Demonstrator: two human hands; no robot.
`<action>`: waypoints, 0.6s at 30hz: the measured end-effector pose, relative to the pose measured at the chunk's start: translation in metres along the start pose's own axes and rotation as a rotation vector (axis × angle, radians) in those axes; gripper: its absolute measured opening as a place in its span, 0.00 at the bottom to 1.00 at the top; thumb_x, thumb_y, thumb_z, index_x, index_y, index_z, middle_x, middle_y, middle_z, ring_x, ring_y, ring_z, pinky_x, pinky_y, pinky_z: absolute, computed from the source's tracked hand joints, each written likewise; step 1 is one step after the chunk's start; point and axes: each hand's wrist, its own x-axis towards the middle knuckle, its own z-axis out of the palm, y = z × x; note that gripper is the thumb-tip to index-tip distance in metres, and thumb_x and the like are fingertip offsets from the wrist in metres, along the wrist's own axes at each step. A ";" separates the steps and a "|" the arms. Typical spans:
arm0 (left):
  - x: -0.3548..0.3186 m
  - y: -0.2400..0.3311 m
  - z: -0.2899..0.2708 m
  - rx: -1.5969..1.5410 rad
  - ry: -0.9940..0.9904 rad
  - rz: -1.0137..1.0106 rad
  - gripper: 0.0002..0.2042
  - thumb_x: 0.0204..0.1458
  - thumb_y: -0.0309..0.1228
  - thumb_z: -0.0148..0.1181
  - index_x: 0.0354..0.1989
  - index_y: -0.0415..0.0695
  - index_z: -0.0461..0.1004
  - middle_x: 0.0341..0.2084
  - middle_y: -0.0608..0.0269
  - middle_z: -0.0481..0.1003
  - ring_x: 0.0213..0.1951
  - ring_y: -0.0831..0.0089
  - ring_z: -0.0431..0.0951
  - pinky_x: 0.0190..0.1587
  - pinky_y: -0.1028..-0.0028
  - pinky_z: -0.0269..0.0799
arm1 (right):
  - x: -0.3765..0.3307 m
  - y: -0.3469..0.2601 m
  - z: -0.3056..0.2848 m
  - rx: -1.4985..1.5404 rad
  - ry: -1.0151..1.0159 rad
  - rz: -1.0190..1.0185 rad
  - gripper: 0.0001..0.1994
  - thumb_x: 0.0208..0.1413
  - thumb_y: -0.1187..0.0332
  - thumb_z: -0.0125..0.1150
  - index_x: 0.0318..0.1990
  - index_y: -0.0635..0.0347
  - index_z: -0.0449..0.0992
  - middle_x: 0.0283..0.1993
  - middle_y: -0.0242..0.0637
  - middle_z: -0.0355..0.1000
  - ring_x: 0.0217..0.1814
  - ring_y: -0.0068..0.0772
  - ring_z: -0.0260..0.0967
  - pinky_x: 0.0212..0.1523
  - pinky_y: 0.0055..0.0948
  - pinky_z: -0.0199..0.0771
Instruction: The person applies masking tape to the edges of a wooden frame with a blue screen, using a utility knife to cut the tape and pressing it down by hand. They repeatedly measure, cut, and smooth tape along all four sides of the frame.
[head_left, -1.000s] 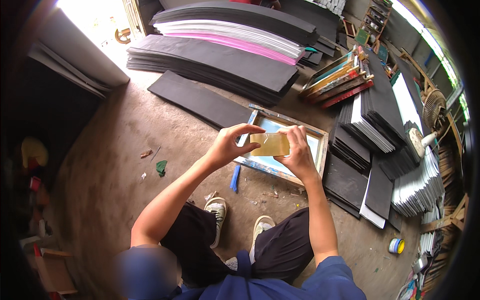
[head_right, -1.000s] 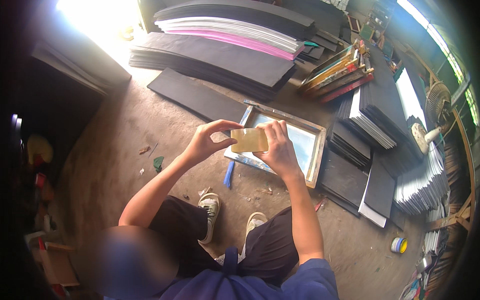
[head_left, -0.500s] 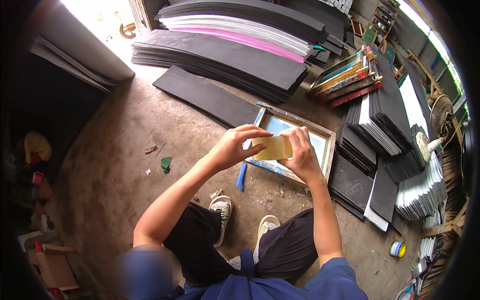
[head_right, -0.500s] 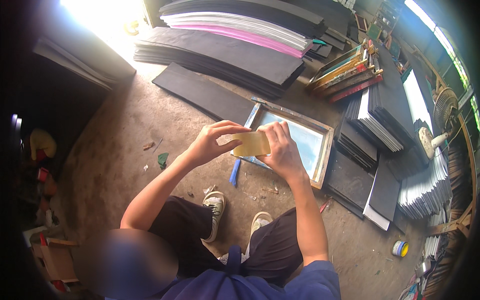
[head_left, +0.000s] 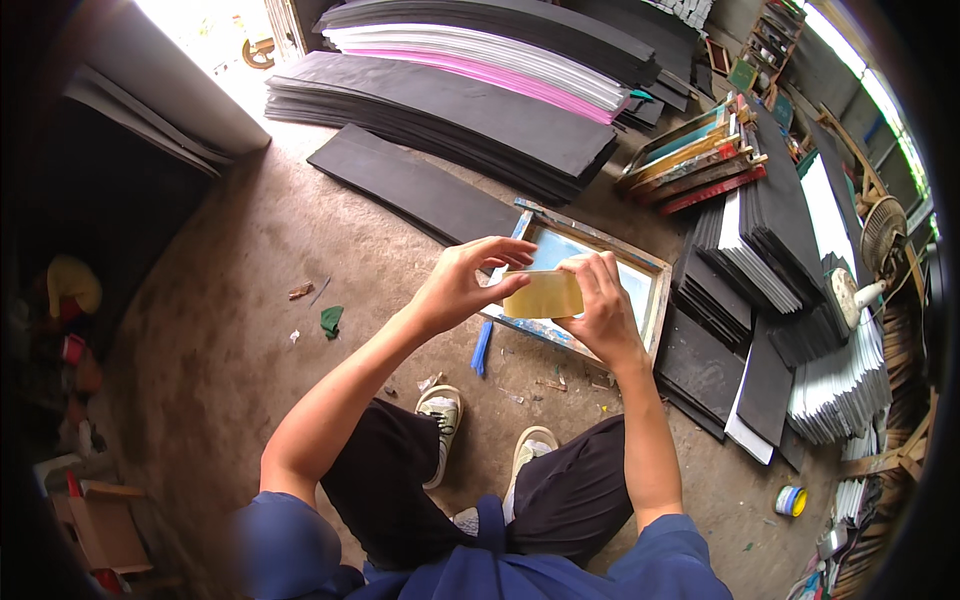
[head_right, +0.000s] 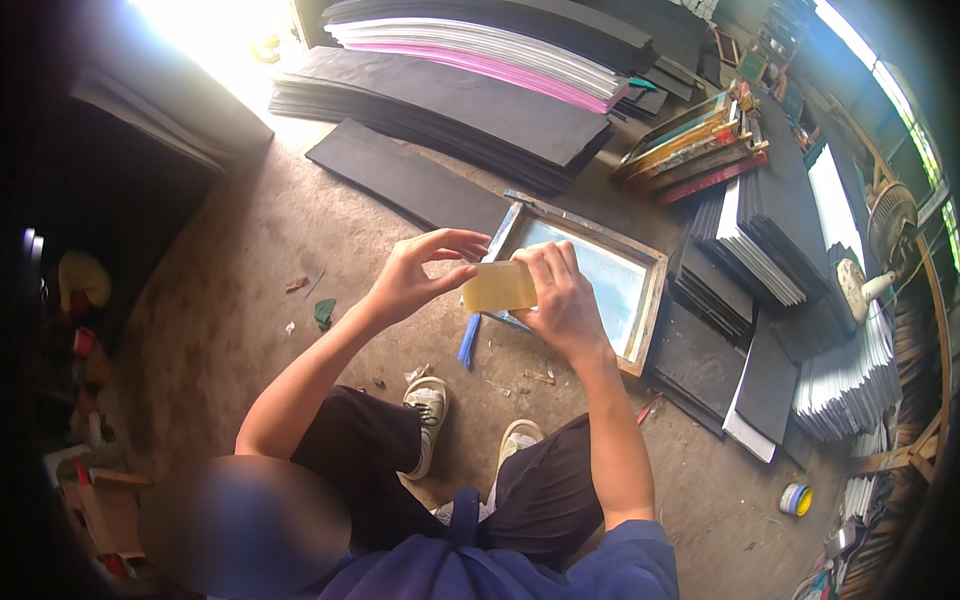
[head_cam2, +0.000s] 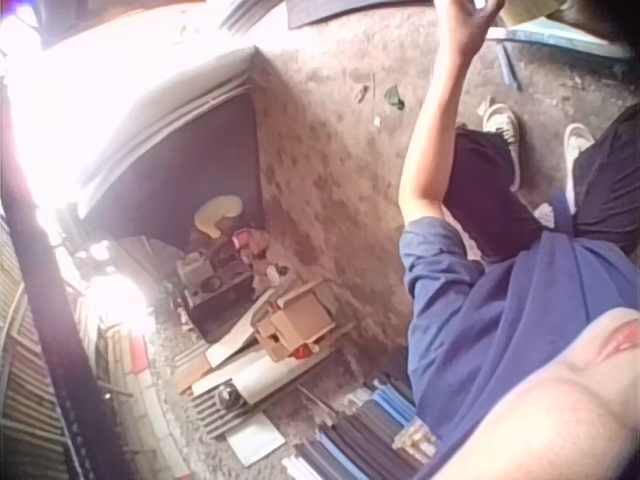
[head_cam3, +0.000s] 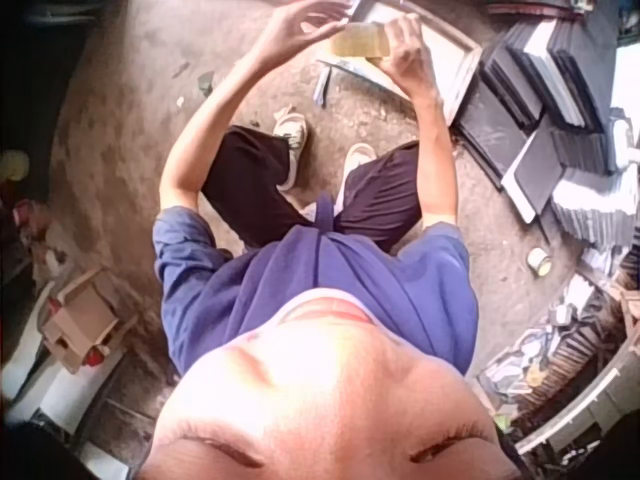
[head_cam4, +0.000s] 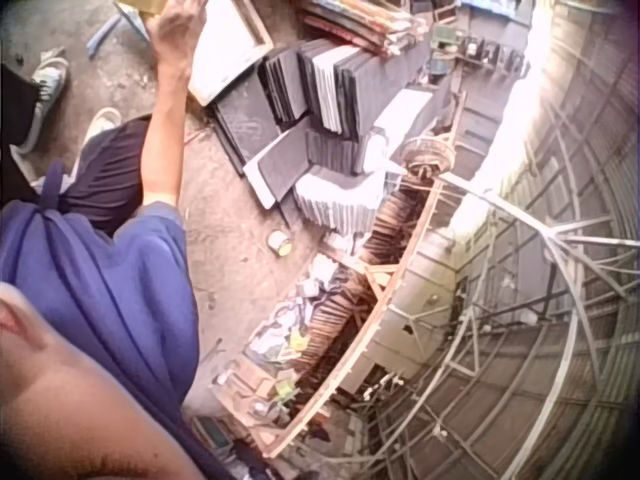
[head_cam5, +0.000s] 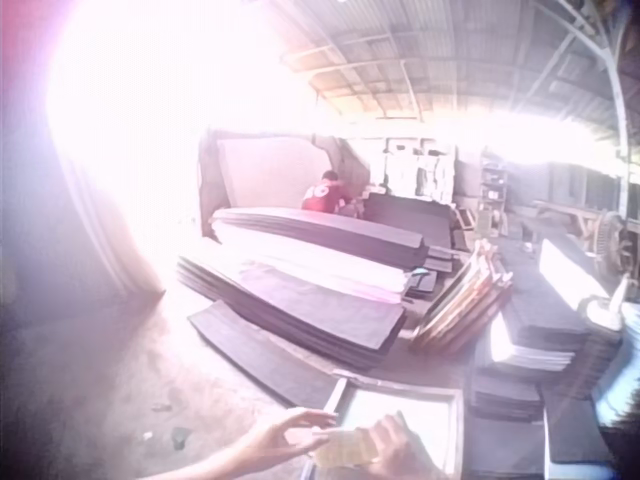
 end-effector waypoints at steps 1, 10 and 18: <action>0.000 -0.002 0.000 0.034 -0.019 -0.039 0.14 0.47 0.29 0.60 0.42 0.39 0.74 0.36 0.59 0.76 0.42 0.73 0.75 0.49 0.69 0.70 | 0.002 -0.003 0.001 0.000 0.013 -0.001 0.26 0.28 0.70 0.70 0.41 0.59 0.67 0.39 0.39 0.64 0.44 0.43 0.60 0.47 0.37 0.64; -0.002 -0.012 0.007 0.285 -0.086 -0.098 0.14 0.40 0.30 0.62 0.37 0.40 0.72 0.34 0.59 0.75 0.41 0.69 0.75 0.48 0.67 0.71 | 0.004 -0.013 0.008 -0.209 -0.010 -0.032 0.26 0.29 0.71 0.69 0.42 0.57 0.67 0.40 0.35 0.61 0.45 0.38 0.58 0.44 0.34 0.63; -0.005 -0.009 0.009 0.405 -0.016 -0.032 0.14 0.37 0.29 0.60 0.34 0.39 0.71 0.35 0.55 0.74 0.39 0.66 0.75 0.43 0.69 0.71 | 0.003 -0.016 0.011 -0.240 -0.021 -0.037 0.25 0.30 0.69 0.69 0.42 0.57 0.67 0.40 0.36 0.61 0.45 0.38 0.58 0.45 0.35 0.62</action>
